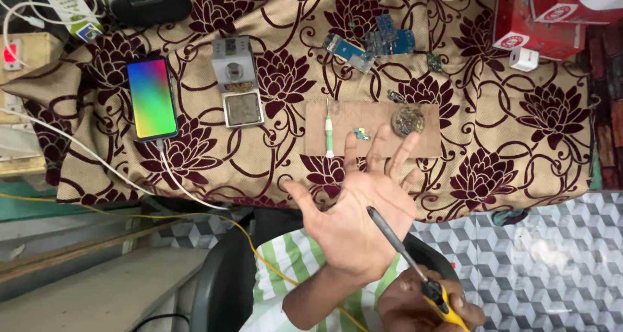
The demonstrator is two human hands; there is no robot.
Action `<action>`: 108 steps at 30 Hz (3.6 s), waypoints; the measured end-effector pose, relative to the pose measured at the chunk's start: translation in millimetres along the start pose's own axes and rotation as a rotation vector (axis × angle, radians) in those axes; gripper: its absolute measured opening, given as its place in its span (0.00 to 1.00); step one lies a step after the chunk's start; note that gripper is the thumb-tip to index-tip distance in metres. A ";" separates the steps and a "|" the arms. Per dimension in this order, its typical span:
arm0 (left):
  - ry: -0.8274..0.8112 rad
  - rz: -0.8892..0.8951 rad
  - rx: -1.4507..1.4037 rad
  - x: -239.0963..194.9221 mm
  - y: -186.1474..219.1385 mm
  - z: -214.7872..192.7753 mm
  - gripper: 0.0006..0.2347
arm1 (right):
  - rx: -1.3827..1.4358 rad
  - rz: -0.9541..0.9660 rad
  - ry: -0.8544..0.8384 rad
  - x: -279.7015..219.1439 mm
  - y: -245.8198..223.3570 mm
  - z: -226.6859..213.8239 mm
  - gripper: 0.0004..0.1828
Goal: The person uses a soldering iron and tweezers to apply solder to a small electronic component on a workbench. They repeatedly heat the component and add solder while holding it steady.
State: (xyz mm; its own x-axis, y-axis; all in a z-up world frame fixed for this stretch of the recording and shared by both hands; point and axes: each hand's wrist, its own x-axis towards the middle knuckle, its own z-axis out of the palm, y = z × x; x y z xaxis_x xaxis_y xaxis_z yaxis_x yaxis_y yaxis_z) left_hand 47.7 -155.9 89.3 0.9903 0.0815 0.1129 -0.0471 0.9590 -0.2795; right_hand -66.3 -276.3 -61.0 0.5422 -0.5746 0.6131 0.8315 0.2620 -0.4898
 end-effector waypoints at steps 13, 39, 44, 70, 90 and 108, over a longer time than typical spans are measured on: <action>0.048 0.041 0.072 3.8 5.9 29.7 0.44 | 0.432 0.372 0.022 -24.3 -35.2 -90.1 0.24; -0.341 0.415 2.647 30.2 147.9 -99.0 0.24 | -0.735 0.111 0.019 113.6 122.6 -58.6 0.24; -0.599 0.185 2.797 41.4 151.0 -98.9 0.35 | -0.845 0.119 -0.061 123.4 129.8 -60.7 0.23; -0.615 0.264 2.862 43.6 150.7 -133.1 0.23 | -0.874 0.207 -0.236 112.5 149.3 -59.9 0.21; -0.626 0.239 2.893 42.1 150.9 -133.2 0.24 | -1.014 0.201 -0.321 105.6 138.0 -49.5 0.16; -0.678 0.320 2.926 40.0 154.6 -142.6 0.22 | -1.010 0.143 -0.349 105.7 139.0 -48.0 0.19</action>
State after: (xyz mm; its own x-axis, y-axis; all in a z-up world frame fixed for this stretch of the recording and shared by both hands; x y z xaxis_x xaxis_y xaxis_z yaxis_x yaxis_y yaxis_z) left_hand 98.7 -43.1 -85.4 0.8580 -0.2690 0.4375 -0.4091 -0.8731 0.2654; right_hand 100.8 -337.9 -94.1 0.7640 -0.2944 0.5742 0.3602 -0.5438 -0.7580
